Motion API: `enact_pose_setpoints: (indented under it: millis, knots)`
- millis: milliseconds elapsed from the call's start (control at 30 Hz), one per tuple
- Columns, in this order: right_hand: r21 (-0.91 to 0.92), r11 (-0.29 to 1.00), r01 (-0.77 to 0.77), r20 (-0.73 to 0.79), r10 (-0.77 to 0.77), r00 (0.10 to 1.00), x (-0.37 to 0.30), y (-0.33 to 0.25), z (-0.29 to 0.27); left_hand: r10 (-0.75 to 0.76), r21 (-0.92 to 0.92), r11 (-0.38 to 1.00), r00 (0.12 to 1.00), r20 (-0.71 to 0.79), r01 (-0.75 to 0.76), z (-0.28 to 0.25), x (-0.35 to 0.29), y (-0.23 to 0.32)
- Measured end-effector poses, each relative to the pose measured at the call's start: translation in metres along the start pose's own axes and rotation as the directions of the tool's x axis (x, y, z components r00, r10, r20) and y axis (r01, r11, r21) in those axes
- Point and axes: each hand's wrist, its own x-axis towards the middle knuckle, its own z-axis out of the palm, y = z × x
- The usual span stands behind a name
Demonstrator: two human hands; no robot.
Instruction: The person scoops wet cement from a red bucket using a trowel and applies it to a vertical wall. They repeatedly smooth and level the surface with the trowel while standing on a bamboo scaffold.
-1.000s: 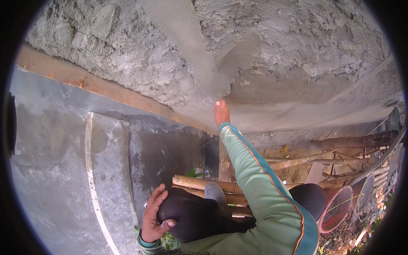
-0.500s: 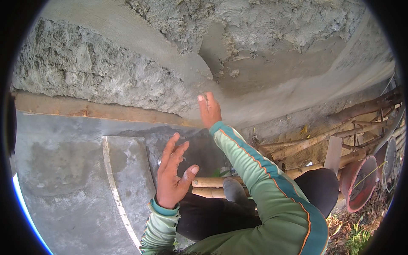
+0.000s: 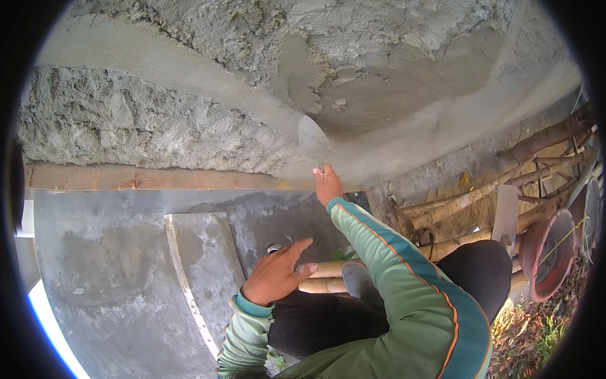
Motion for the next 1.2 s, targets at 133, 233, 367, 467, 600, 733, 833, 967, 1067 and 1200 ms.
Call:
enact_pose_setpoints:
  millis: [133,233,367,467,600,733,833,967,1067,1200]
  knots:
    - [0.056,0.985,0.161,-0.046,-0.158,0.986,0.028,-0.066,0.004,0.033,-0.041,0.999,0.999,0.023,-0.032,0.002,-0.002,-0.001]
    - [0.107,0.994,0.032,0.047,-0.037,0.998,0.074,-0.047,-0.001,0.039,-0.063,0.997,0.998,0.05,-0.036,0.0,0.001,0.003]
    - [-0.078,0.996,-0.036,0.234,0.053,0.971,0.084,0.016,-0.008,0.001,-0.065,0.998,1.0,0.026,0.001,0.001,-0.002,-0.004]
    - [-0.089,0.987,-0.136,0.294,0.156,0.943,0.074,0.053,-0.017,-0.05,-0.041,0.998,0.996,0.071,0.053,-0.001,-0.002,-0.002]
    - [-0.202,0.979,-0.01,0.26,0.063,0.964,0.043,0.071,-0.018,-0.043,-0.036,0.998,0.995,0.091,0.047,-0.003,0.003,0.003]
    - [0.347,0.911,-0.224,0.224,0.151,0.963,0.04,0.033,-0.01,-0.025,-0.063,0.998,0.995,0.093,0.031,-0.002,0.004,0.002]
    - [0.774,0.588,-0.238,0.144,0.202,0.969,0.058,0.0,0.007,-0.033,-0.071,0.997,0.995,0.094,0.04,-0.003,0.001,-0.002]
    - [0.837,0.439,-0.327,0.28,0.171,0.945,0.069,-0.017,0.043,-0.009,-0.085,0.996,0.996,0.088,0.016,-0.004,0.004,-0.002]
    - [0.801,0.414,-0.433,0.387,0.193,0.902,0.06,-0.021,0.073,0.001,-0.101,0.995,0.996,0.09,0.008,-0.004,0.006,-0.001]
    - [0.703,0.446,-0.553,0.473,0.287,0.833,0.03,-0.024,0.099,-0.022,-0.112,0.993,0.995,0.099,0.034,-0.003,0.006,-0.002]
